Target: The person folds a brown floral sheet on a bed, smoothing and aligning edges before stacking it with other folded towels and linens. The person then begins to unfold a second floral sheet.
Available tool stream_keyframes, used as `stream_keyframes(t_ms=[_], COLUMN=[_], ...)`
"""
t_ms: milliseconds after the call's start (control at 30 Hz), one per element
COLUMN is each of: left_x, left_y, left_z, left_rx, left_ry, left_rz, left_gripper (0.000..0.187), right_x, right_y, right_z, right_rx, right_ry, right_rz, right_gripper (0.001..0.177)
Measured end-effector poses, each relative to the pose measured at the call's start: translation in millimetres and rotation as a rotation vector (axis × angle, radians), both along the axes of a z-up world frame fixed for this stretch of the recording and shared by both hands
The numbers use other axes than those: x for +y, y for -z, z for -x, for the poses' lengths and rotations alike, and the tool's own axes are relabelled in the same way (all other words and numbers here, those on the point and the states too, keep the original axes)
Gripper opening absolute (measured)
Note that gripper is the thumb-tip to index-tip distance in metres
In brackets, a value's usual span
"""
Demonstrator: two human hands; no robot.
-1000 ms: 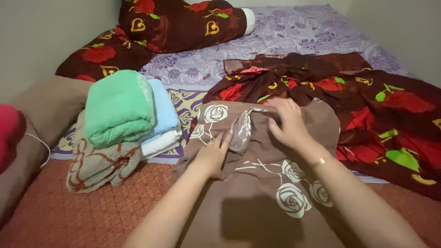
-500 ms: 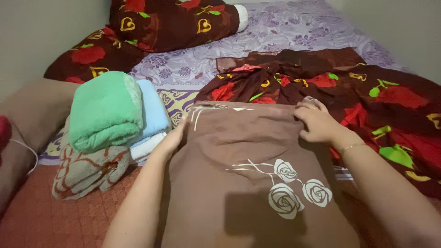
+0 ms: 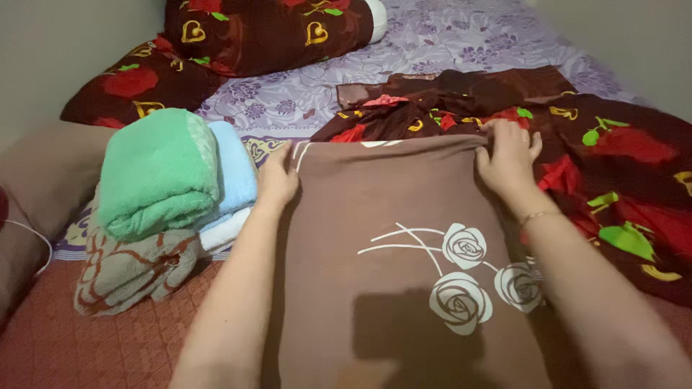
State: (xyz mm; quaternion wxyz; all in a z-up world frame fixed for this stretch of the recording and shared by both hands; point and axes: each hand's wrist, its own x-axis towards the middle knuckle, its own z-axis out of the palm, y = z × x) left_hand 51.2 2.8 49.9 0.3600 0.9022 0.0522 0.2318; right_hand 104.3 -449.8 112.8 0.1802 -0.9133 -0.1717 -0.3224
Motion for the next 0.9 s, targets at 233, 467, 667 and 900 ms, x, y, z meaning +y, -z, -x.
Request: stream_keyframes(t_ms=[233,467,667,900], left_x=[-116.8,-97.1,-65.7,-176.1], left_y=[10.6,46.5,44.7,65.8], left_z=[45.6,64.5,51.4,82.5], left_rx=[-0.120,0.026,0.129,-0.179], left_ry=[-0.003,0.047,-0.226,0.195], left_rz=[-0.517,-0.640,-0.380,-0.599], left_gripper=[0.058,0.071,0.076,0.071], right_x=[95.2,32.4,-20.1,87.6], right_y=[57.7,82.6,56.5,118.9], right_z=[95.9,53.5,28.3,109.6], right_rx=[-0.018,-0.021,-0.044,0.079], right_ry=[-0.423,-0.136,0.279,-0.234], right_rz=[0.235,0.329,0.043,0.313], right_gripper=[0.064,0.063,0.067,0.069])
